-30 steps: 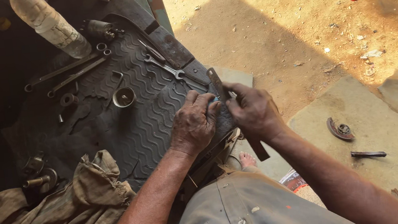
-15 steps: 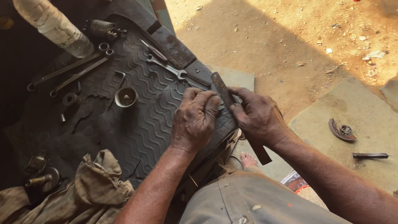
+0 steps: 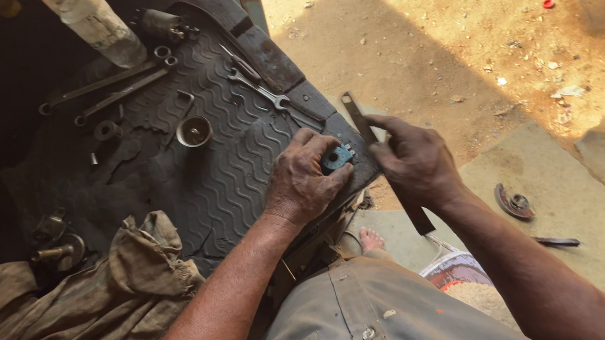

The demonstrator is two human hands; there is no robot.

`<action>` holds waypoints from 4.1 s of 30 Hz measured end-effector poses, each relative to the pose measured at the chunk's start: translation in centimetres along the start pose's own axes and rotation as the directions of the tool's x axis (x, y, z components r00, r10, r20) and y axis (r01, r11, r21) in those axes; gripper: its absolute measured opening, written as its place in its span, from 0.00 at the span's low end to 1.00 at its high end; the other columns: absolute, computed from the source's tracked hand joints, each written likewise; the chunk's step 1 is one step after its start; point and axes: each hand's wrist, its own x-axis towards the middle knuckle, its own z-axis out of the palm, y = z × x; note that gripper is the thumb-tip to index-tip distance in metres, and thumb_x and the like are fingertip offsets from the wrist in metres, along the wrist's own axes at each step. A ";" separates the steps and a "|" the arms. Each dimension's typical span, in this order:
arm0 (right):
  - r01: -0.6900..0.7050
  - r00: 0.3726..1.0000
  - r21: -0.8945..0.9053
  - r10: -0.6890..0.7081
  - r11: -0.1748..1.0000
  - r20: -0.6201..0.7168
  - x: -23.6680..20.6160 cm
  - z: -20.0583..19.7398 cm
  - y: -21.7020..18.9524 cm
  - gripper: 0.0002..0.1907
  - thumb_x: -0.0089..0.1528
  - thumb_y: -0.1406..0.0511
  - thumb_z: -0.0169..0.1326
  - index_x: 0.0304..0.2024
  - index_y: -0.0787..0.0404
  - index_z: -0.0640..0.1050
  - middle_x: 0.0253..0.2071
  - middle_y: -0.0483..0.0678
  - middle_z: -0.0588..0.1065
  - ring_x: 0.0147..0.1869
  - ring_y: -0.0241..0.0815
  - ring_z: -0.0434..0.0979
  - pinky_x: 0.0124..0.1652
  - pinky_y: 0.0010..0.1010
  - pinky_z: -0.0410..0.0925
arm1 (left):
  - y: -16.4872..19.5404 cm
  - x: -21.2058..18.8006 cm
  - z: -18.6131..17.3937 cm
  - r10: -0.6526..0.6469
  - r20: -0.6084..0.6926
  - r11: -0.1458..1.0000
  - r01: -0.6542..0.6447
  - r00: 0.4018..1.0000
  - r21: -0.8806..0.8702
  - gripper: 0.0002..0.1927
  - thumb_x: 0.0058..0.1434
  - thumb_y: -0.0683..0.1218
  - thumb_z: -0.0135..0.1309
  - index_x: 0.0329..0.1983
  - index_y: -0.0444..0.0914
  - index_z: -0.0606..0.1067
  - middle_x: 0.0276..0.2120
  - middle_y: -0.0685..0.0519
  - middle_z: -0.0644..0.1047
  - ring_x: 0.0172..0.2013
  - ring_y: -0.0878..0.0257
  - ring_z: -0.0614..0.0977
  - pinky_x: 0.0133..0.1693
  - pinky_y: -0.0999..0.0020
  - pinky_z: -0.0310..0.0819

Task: The person uses a metal file to smooth the edges of a small blue mechanical component on a workbench. They then wipe the part with a cloth, apply liquid from a bottle, and insert a brass fitting into the component.

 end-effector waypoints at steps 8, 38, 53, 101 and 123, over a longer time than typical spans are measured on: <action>0.334 0.939 -0.259 -0.344 0.906 0.009 -0.6 2.1 -0.4 0.19 0.65 0.64 0.54 0.60 0.51 0.76 0.16 0.51 0.71 0.18 0.48 0.73 0.22 0.43 0.66 | -0.1 0.0 0.5 -0.005 -0.031 0.999 0.006 1.000 0.038 0.20 0.54 0.53 0.68 0.46 0.40 0.81 0.36 0.51 0.76 0.36 0.57 0.83 0.38 0.59 0.80; 0.480 0.860 -0.304 -0.510 0.823 -0.024 -3.7 1.7 1.4 0.27 0.62 0.68 0.54 0.66 0.57 0.72 0.17 0.49 0.70 0.14 0.45 0.68 0.18 0.41 0.63 | -0.8 0.1 0.2 -0.052 0.017 0.998 0.051 0.999 0.032 0.20 0.52 0.54 0.68 0.46 0.43 0.82 0.36 0.51 0.76 0.36 0.55 0.83 0.39 0.56 0.79; 0.459 0.873 -0.335 -0.487 0.823 -0.002 -4.6 1.7 1.5 0.27 0.61 0.67 0.53 0.64 0.56 0.72 0.19 0.51 0.71 0.17 0.48 0.69 0.20 0.44 0.64 | -0.6 -0.4 0.4 0.034 -0.037 0.997 -0.031 0.999 0.069 0.18 0.51 0.51 0.68 0.44 0.42 0.82 0.38 0.51 0.76 0.40 0.53 0.83 0.42 0.56 0.80; 0.157 0.986 -0.030 -0.155 0.987 0.062 -2.4 3.9 -4.4 0.23 0.60 0.67 0.59 0.58 0.55 0.76 0.30 0.48 0.83 0.29 0.39 0.83 0.32 0.32 0.73 | -7.6 -6.5 -10.9 -0.046 -0.124 0.991 0.061 0.991 0.120 0.24 0.50 0.48 0.69 0.49 0.37 0.78 0.45 0.47 0.76 0.44 0.50 0.82 0.45 0.56 0.78; 0.225 0.848 -0.031 -0.211 0.974 -0.487 -3.9 6.4 -5.8 0.10 0.63 0.71 0.64 0.44 0.64 0.76 0.36 0.47 0.81 0.41 0.36 0.84 0.42 0.27 0.75 | -8.6 -3.3 -7.9 0.186 0.038 0.978 -0.189 0.982 0.084 0.25 0.50 0.53 0.70 0.49 0.39 0.79 0.44 0.49 0.76 0.46 0.51 0.81 0.49 0.54 0.75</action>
